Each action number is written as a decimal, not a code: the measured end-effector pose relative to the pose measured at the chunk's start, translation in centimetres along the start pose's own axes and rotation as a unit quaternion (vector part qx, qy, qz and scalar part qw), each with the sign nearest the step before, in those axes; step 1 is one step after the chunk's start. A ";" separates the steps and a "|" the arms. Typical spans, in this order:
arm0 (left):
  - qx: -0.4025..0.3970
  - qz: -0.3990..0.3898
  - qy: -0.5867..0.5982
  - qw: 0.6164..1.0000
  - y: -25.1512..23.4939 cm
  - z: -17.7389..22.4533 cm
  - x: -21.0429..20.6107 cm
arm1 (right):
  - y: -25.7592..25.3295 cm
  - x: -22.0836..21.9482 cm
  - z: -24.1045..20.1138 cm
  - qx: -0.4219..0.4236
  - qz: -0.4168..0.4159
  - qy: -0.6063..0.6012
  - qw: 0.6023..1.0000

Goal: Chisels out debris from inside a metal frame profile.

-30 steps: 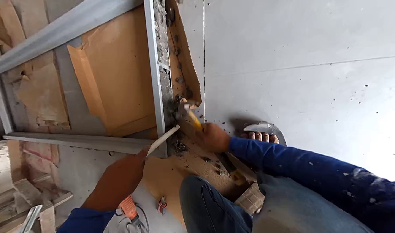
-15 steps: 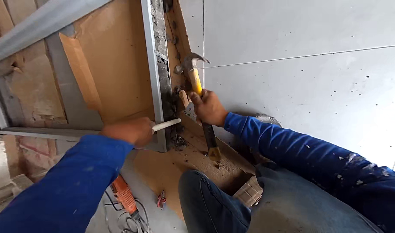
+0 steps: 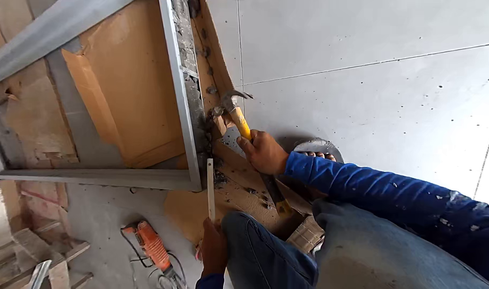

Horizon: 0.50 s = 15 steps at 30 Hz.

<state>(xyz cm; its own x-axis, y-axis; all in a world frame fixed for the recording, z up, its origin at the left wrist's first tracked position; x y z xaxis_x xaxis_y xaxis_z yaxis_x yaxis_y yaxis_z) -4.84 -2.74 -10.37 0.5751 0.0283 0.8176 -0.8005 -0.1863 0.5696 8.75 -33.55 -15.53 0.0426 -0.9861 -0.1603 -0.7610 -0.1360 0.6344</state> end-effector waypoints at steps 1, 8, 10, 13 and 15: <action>0.001 -0.005 -0.016 1.000 -0.5 0.2 -0.1 | 0.0 0.1 0.1 0.002 -0.002 0.016 1.000; -0.052 -0.096 -0.175 0.978 -3.7 -3.5 5.3 | 0.0 -0.1 0.8 -0.032 -0.058 0.085 0.994; -0.017 -0.098 -0.056 0.993 -2.0 -0.1 5.3 | 0.0 -0.8 0.9 -0.037 -0.076 0.111 0.990; 0.080 -0.144 0.274 0.947 -2.0 8.5 9.2 | 0.0 -0.9 0.6 -0.026 -0.092 0.141 0.985; 0.164 -0.204 0.428 0.865 -3.9 10.9 13.5 | 0.7 -1.2 0.0 -0.045 -0.095 0.150 0.983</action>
Point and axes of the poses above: each hand's wrist, its own y-axis away from the middle knuckle, its own x-axis out of the back of the hand, z = x × y, the point moved 2 cm from there along -y, towards the middle knuckle, and after that the axes turned 7 degrees about -x, right-handed, at the moved point
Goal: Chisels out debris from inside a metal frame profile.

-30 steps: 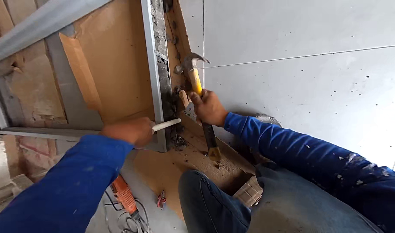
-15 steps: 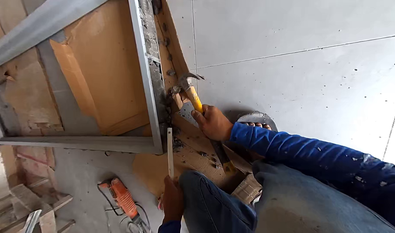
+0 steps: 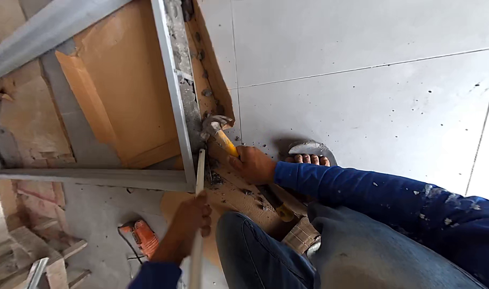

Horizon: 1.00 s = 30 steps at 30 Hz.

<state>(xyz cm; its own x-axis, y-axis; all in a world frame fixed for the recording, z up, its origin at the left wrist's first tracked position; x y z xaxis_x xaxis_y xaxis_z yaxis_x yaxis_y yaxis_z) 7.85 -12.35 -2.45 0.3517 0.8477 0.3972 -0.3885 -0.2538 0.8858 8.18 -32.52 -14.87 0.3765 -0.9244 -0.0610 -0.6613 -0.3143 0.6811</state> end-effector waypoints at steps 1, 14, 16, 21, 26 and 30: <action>0.021 -0.040 0.046 0.998 -0.4 2.6 1.4 | 0.2 0.5 -1.1 -0.027 -0.001 0.010 1.000; -0.183 0.096 -0.530 0.822 0.2 6.8 5.3 | -1.9 2.2 0.0 0.024 0.031 -0.054 0.998; -0.153 0.119 -0.614 0.765 0.3 5.0 4.6 | -2.2 2.1 -0.1 0.031 0.032 -0.054 0.998; -0.012 -0.007 -0.603 0.798 5.8 -1.4 1.8 | -1.6 1.8 0.8 0.040 0.019 -0.042 0.998; -0.180 0.081 -0.452 0.870 8.2 -8.3 5.6 | -2.2 -1.0 1.9 0.001 -0.041 -0.106 0.994; -0.261 0.184 -0.255 0.913 7.2 -12.9 6.1 | -5.6 -3.2 -0.4 -0.017 -0.083 -0.127 0.988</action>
Point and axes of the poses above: each hand's wrist, its own y-axis away from the middle knuckle, its own x-axis out of the back of the hand, z = x × y, the point moved 2 cm from there along -y, towards the middle knuckle, and after that the axes turned 7 degrees about -x, right-handed, at the moved point
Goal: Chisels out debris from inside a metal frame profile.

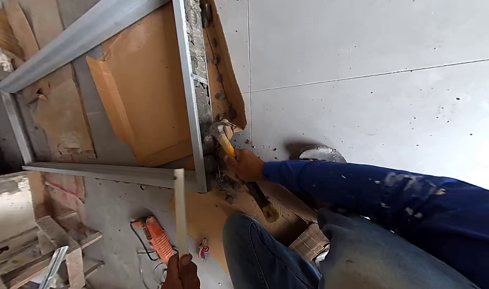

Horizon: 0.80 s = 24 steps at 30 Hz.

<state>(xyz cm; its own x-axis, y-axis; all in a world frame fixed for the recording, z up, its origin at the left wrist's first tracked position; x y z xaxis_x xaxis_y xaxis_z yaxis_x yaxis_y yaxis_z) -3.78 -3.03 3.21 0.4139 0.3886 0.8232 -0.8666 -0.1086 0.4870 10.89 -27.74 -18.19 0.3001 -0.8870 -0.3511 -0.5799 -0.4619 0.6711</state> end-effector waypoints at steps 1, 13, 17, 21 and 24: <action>0.007 0.024 0.034 0.999 0.1 -0.2 -0.5 | -0.2 -0.1 -0.6 -0.018 -0.019 0.038 0.999; -0.059 0.090 0.019 0.994 -8.3 2.8 -1.9 | 3.9 -0.4 4.6 -0.080 -0.011 0.052 0.995; -0.089 -0.019 -0.073 0.993 -11.1 4.6 0.2 | 2.9 0.8 4.8 -0.055 0.028 0.058 0.996; -0.069 -0.102 -0.179 0.976 -11.9 5.5 -1.1 | 3.8 1.7 4.4 -0.046 0.041 0.058 0.996; -0.083 -0.058 -0.258 0.961 -11.6 4.4 -4.7 | 4.6 2.2 5.1 -0.053 0.056 0.028 0.997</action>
<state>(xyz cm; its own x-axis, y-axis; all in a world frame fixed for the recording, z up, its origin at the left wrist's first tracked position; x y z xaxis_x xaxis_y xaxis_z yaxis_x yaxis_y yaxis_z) 5.57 -7.59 -5.05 0.5569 -0.1215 0.8217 -0.8207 0.0717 0.5668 5.08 -31.80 -19.21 0.2821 -0.9303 -0.2344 -0.5300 -0.3547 0.7702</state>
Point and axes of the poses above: each hand's wrist, its own y-axis away from the middle knuckle, its own x-axis out of the back of the hand, z = x × y, the point moved 2 cm from there along -y, towards the middle knuckle, and after that the axes turned 7 degrees about -x, right-handed, at the moved point
